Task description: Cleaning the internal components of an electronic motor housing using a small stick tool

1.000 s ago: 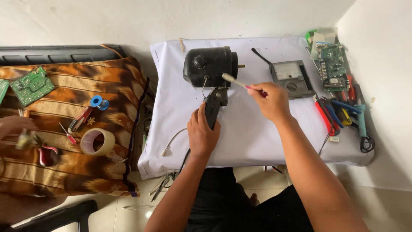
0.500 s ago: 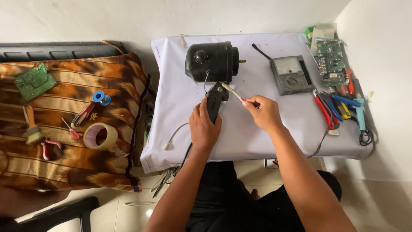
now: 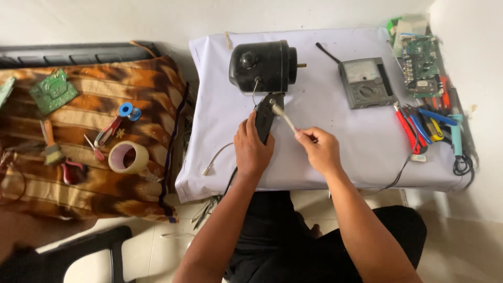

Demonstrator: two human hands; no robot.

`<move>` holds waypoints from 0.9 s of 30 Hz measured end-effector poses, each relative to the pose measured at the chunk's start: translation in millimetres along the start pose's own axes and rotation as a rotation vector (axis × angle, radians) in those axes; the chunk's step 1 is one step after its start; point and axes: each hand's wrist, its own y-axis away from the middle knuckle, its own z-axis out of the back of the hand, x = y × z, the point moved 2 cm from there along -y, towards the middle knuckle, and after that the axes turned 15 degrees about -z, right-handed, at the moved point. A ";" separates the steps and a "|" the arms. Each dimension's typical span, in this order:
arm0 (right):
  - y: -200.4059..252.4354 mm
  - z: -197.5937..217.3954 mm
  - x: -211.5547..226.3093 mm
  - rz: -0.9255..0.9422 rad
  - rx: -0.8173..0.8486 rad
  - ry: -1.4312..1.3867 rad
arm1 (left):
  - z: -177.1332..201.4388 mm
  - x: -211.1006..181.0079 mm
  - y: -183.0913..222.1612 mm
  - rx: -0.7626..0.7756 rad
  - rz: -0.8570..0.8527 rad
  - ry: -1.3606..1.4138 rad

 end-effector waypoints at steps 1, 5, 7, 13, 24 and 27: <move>-1.8 1.5 -9.8 -0.003 0.019 0.009 | -2.3 -2.4 3.6 0.005 0.018 -0.009; 0.5 1.9 0.0 0.225 -0.011 0.063 | -3.9 -2.6 -2.2 -0.035 -0.015 0.044; 0.3 -6.5 9.9 0.307 0.062 0.091 | 10.3 2.0 -0.8 -0.067 0.032 0.034; -32.7 -4.8 13.2 0.419 -0.050 0.292 | 15.2 -5.7 -4.3 0.002 0.039 0.138; -46.8 -9.2 4.7 0.483 -0.070 0.295 | 5.7 -0.6 -3.0 0.086 0.046 0.203; -35.4 -6.2 11.3 0.321 -0.111 0.254 | 1.3 3.9 -0.1 0.020 -0.017 0.108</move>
